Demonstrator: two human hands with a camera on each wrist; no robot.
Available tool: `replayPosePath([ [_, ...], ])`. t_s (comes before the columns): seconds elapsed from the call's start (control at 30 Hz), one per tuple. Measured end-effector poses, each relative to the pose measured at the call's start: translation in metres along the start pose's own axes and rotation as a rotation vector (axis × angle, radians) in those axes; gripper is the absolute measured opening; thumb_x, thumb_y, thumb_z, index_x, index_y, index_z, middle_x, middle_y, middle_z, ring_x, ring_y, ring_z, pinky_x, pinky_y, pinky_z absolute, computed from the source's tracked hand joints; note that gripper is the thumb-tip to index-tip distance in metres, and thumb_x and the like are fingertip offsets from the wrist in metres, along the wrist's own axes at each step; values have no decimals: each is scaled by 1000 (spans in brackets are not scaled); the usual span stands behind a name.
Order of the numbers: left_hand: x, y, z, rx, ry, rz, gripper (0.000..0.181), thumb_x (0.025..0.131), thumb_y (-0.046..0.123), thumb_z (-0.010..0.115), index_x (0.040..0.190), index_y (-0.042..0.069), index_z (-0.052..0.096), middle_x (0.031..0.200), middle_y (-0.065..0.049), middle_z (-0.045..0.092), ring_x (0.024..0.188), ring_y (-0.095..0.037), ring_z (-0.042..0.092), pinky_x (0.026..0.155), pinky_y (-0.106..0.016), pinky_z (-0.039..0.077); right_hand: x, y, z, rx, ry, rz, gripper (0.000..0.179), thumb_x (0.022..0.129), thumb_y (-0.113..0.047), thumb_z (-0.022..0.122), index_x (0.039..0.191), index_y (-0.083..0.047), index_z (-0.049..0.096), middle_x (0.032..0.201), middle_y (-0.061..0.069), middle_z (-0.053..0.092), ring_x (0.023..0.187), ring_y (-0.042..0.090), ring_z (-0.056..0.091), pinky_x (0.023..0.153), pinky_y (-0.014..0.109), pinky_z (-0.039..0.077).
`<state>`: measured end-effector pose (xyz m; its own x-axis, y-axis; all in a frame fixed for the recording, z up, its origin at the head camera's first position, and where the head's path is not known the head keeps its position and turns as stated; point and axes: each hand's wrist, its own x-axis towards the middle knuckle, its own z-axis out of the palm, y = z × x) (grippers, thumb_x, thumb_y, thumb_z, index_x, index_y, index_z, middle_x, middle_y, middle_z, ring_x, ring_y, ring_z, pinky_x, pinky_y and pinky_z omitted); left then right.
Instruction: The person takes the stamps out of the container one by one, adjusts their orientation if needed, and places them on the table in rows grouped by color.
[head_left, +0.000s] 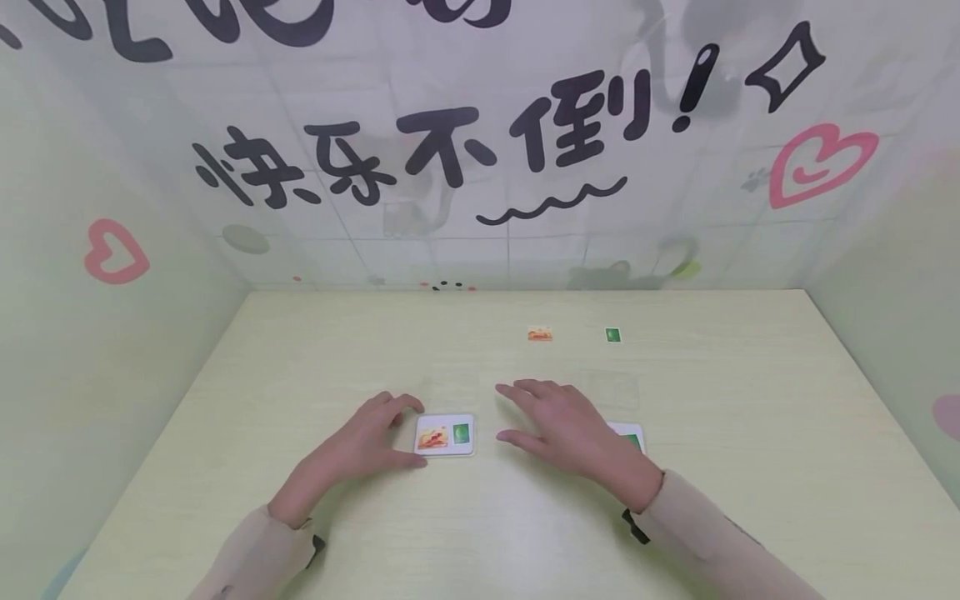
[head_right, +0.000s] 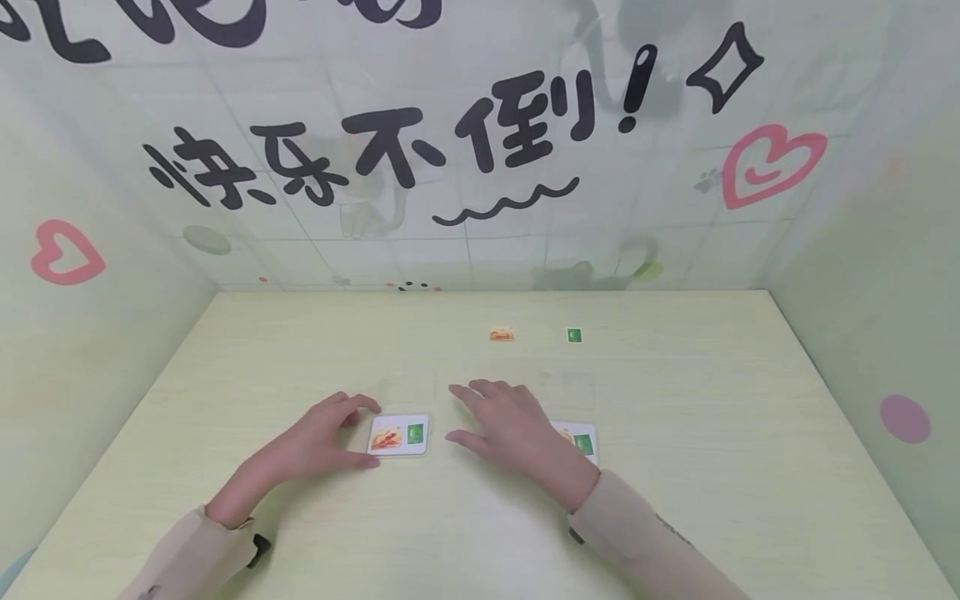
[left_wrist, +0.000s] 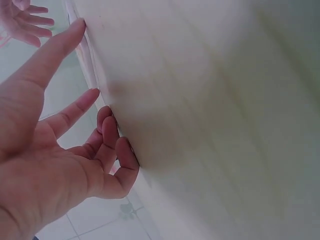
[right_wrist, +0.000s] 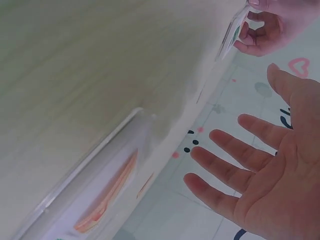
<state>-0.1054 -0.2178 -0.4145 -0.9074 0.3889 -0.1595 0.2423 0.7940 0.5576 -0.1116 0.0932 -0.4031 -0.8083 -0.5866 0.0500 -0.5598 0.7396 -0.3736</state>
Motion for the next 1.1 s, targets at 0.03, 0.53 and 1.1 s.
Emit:
replayPosePath([
  [0.03,0,0,0,-3,-1,3,65,77,28,96,130,12,63,99,-4,53,93,-20,48,80,-34,42,1,-1,1,6,-2,-4,61,100,-42,72,151,-11,58,143,18,63,129,37,63,100,57,52],
  [0.53,0,1,1,-38,-19,-7,63,77,24,96,130,13,64,103,-6,56,97,-22,51,83,-37,44,21,-13,11,116,-56,1,54,97,-37,77,143,-12,64,136,12,67,120,31,66,97,49,56],
  [1.1,4,-3,-6,-89,-53,3,60,77,22,96,128,13,65,103,-7,54,96,-23,48,83,-37,43,36,-22,30,200,-78,15,42,95,-32,81,131,-12,71,127,10,66,110,25,64,91,43,56],
])
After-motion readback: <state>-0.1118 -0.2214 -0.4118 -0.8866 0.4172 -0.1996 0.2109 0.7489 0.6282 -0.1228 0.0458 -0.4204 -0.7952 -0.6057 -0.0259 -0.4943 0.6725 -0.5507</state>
